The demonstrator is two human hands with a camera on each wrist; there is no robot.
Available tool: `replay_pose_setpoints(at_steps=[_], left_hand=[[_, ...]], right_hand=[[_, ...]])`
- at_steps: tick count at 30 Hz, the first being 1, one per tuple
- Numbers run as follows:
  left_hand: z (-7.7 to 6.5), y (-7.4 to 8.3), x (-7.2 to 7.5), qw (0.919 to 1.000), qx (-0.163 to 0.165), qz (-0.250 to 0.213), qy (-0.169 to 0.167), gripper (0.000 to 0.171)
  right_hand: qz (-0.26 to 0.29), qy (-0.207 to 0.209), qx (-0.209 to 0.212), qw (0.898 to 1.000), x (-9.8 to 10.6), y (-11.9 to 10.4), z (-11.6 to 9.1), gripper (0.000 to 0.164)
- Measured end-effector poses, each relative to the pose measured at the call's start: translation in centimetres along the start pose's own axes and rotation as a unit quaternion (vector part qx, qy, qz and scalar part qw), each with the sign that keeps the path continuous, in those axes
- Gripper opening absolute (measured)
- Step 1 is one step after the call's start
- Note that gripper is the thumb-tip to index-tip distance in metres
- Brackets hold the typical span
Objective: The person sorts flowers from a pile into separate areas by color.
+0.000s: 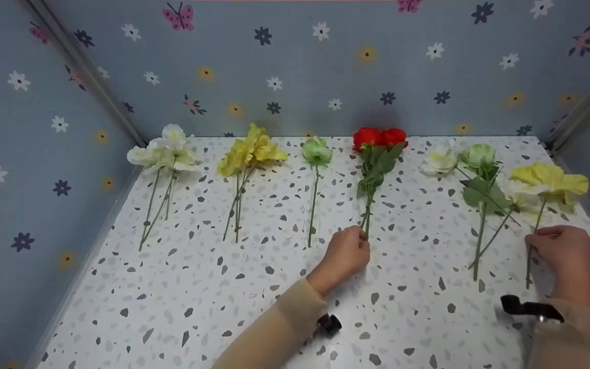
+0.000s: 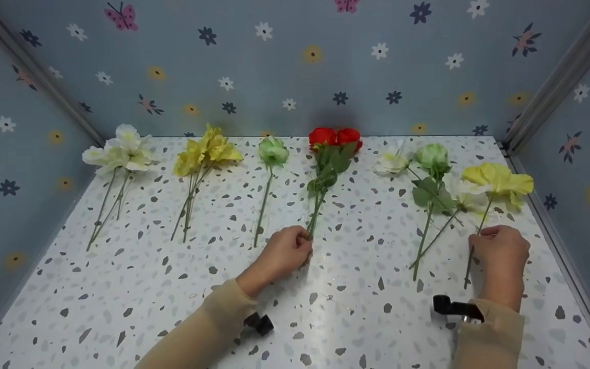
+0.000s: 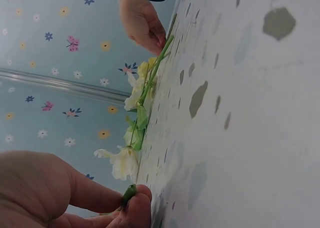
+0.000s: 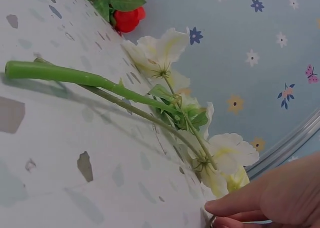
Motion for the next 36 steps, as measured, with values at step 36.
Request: replay_pose_setpoints(at_steps=[36], left_hand=[[-0.7, 0.1, 1.4, 0.9988, -0.032, 0.036, -0.004, 0.011]], right_hand=[[0.204, 0.048, 0.040, 0.977, 1.1, -3.7, -1.4, 0.025]])
Point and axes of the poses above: each hand's wrist, its own z-axis towards the middle knuckle, its own x-axis out of the back of the hand, y = z × x, the point moved 5 cm from there along z, towards the middle knuckle, and after that the axes turned 14 degrees about z, right-handed, at the moved point
